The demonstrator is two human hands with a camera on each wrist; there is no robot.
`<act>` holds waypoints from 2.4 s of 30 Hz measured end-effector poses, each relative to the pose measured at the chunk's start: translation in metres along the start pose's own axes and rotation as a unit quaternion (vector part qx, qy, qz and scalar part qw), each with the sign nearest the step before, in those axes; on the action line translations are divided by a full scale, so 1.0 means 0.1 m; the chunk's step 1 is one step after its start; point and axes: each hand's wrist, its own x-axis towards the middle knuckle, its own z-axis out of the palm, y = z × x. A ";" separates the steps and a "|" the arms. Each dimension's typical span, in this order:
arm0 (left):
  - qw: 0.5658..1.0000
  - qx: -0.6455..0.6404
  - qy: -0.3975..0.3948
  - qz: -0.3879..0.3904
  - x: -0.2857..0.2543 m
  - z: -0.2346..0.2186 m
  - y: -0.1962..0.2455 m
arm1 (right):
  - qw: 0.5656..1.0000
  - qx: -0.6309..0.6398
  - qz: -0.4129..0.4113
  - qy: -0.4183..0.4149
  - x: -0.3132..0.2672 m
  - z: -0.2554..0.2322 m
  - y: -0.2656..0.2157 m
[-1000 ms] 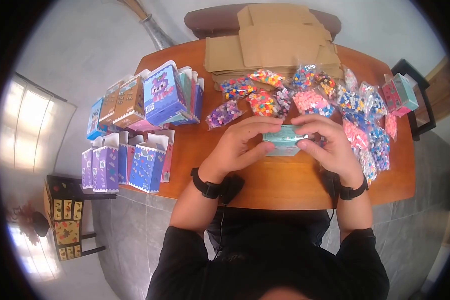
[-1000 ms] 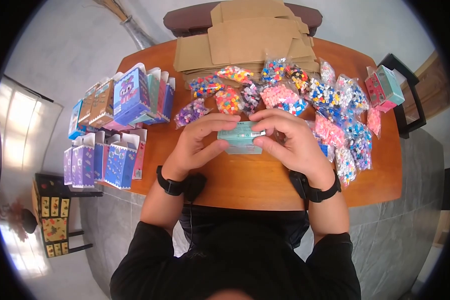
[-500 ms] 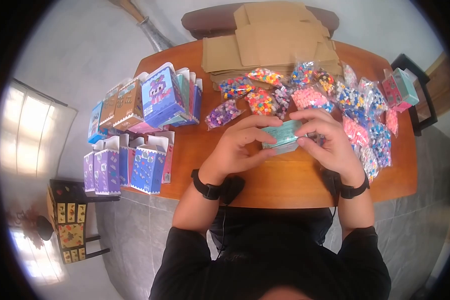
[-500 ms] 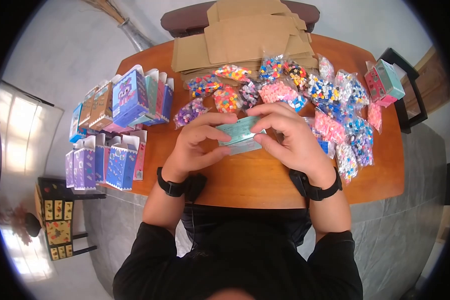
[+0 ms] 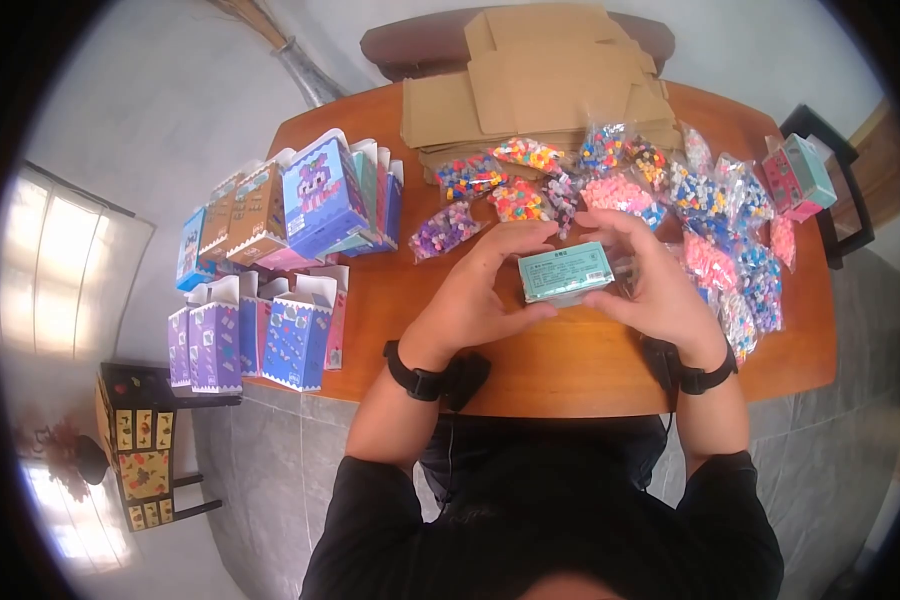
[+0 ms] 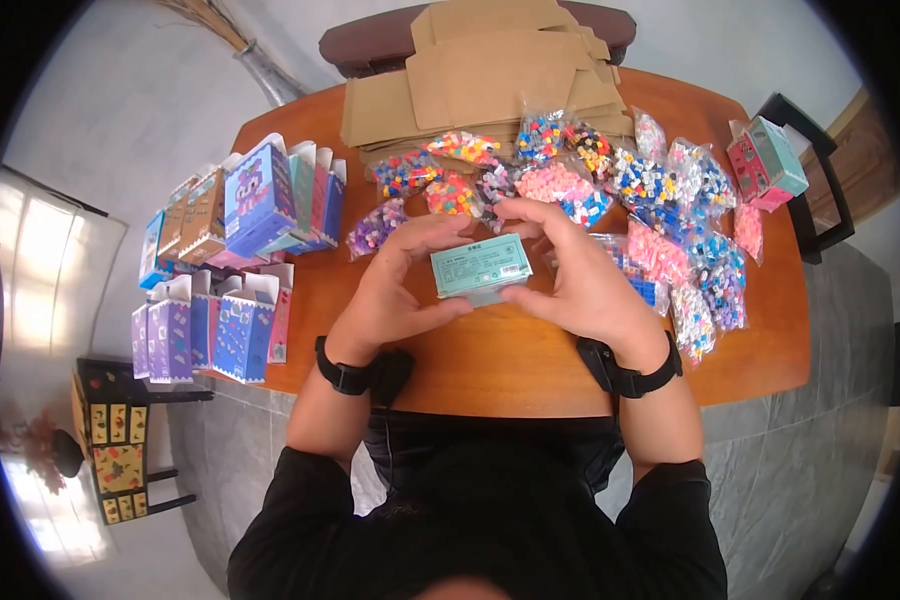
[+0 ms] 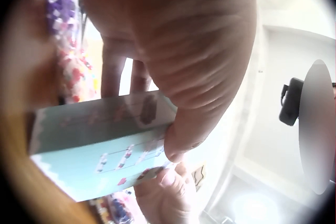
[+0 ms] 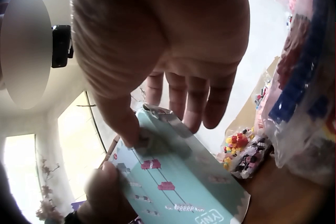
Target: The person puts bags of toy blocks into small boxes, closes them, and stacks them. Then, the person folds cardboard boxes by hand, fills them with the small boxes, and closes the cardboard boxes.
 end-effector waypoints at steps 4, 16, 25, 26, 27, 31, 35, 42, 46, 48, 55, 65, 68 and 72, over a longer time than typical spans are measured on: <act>0.998 0.057 -0.020 0.015 -0.01 -0.05 -0.05 | 1.000 -0.012 -0.015 -0.015 0.00 0.03 0.07; 0.982 -0.121 0.144 -0.014 0.02 -0.02 -0.04 | 0.997 -0.048 0.032 -0.055 0.00 0.00 0.14; 0.972 -0.119 0.201 0.024 0.05 -0.05 -0.22 | 0.926 0.364 0.073 0.071 0.07 0.03 0.38; 0.970 -0.133 0.199 0.035 0.10 -0.03 -0.19 | 0.915 0.385 0.080 0.087 0.08 0.01 0.37; 0.969 -0.158 0.187 -0.023 0.04 -0.02 -0.07 | 0.913 0.388 0.083 0.096 0.08 -0.04 0.31; 0.982 -0.079 0.169 -0.015 0.02 0.00 -0.04 | 0.929 0.340 0.102 0.107 0.07 -0.15 0.27; 0.984 -0.096 0.147 -0.001 0.02 -0.01 -0.02 | 0.945 0.310 0.092 0.058 0.08 -0.12 0.37; 0.997 -0.058 0.037 -0.041 -0.03 -0.10 -0.01 | 0.941 0.309 0.105 0.085 0.08 -0.01 0.33; 0.989 -0.107 0.087 0.045 0.06 0.06 0.00 | 0.930 0.343 0.113 0.068 0.06 -0.14 0.23; 0.989 -0.099 0.099 0.037 0.06 0.05 0.01 | 0.925 0.356 0.089 0.102 0.08 -0.19 0.23; 0.995 -0.056 0.081 -0.021 0.02 0.04 0.04 | 0.875 0.435 0.006 0.212 -0.19 -0.74 -0.04; 0.996 -0.002 0.072 -0.042 -0.01 0.00 0.00 | 0.872 0.307 0.043 0.378 -1.41 -2.30 0.55; 0.997 0.016 0.060 -0.050 -0.01 -0.02 -0.01 | 0.822 0.263 0.077 0.499 -1.67 -2.64 0.76; 0.998 0.034 0.041 -0.038 0.00 -0.02 -0.06 | 0.775 0.195 0.173 0.575 -1.96 -3.11 1.21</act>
